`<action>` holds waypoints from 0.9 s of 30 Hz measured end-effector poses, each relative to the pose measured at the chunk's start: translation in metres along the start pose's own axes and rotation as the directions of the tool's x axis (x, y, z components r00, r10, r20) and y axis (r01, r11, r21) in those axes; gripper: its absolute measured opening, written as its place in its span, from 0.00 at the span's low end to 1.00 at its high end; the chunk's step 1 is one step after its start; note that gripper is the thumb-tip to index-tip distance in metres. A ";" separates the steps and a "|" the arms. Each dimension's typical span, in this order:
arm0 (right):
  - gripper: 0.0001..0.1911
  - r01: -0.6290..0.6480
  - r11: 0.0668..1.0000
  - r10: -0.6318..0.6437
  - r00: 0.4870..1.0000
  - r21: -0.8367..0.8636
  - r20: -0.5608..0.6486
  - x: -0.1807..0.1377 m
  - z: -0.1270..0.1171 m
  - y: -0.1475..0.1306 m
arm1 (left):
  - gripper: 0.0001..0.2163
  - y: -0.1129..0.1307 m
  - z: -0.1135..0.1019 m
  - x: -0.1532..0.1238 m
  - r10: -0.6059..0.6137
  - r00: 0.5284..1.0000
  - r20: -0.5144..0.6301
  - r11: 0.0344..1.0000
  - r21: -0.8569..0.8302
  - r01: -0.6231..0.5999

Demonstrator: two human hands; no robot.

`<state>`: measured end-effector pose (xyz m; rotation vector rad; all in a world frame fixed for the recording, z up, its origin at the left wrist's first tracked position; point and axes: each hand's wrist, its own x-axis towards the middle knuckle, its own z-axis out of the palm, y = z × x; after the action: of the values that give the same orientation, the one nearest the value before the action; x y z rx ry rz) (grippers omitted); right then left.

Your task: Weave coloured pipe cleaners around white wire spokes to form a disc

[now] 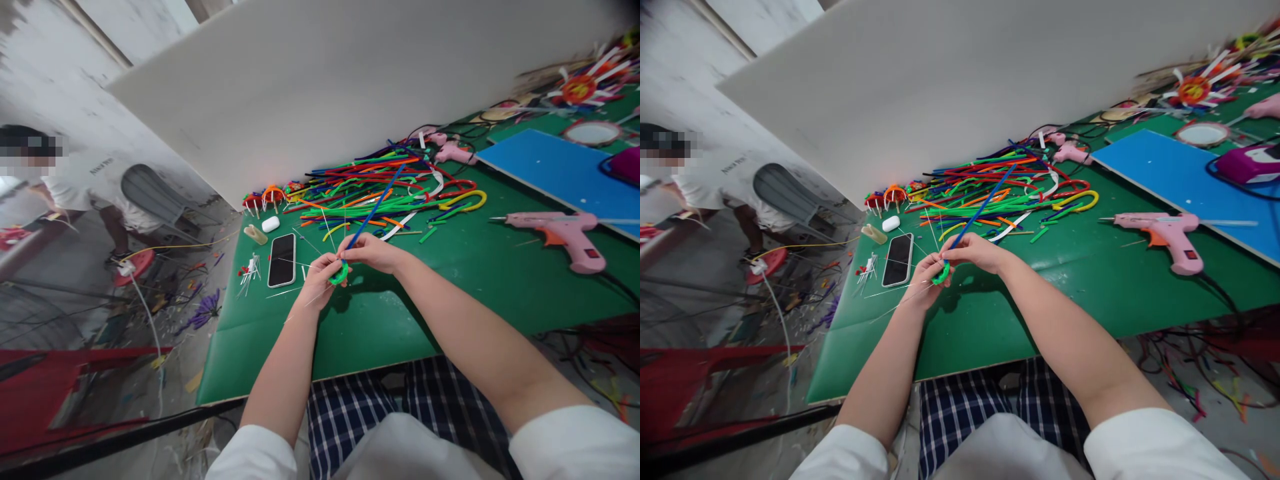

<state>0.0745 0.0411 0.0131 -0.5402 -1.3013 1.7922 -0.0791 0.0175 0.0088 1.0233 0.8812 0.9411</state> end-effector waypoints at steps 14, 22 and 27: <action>0.10 0.068 0.986 -0.091 0.984 -0.149 -0.155 0.003 0.005 0.001 | 0.11 0.003 -0.001 0.003 -0.019 0.995 -0.094 0.991 -0.132 0.006; 0.09 0.031 0.869 -0.199 0.935 -0.493 -0.293 0.006 0.005 0.003 | 0.09 -0.002 -0.005 0.009 0.000 0.986 -0.165 0.992 -0.122 -0.020; 0.09 0.006 0.800 -0.229 0.927 -0.599 -0.297 0.006 0.003 0.006 | 0.10 -0.001 -0.004 0.009 0.017 0.975 -0.220 0.998 -0.052 -0.029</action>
<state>0.0663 0.0437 0.0102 -1.0473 -1.5807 1.0816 -0.0799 0.0265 0.0051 0.8949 1.0218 1.1076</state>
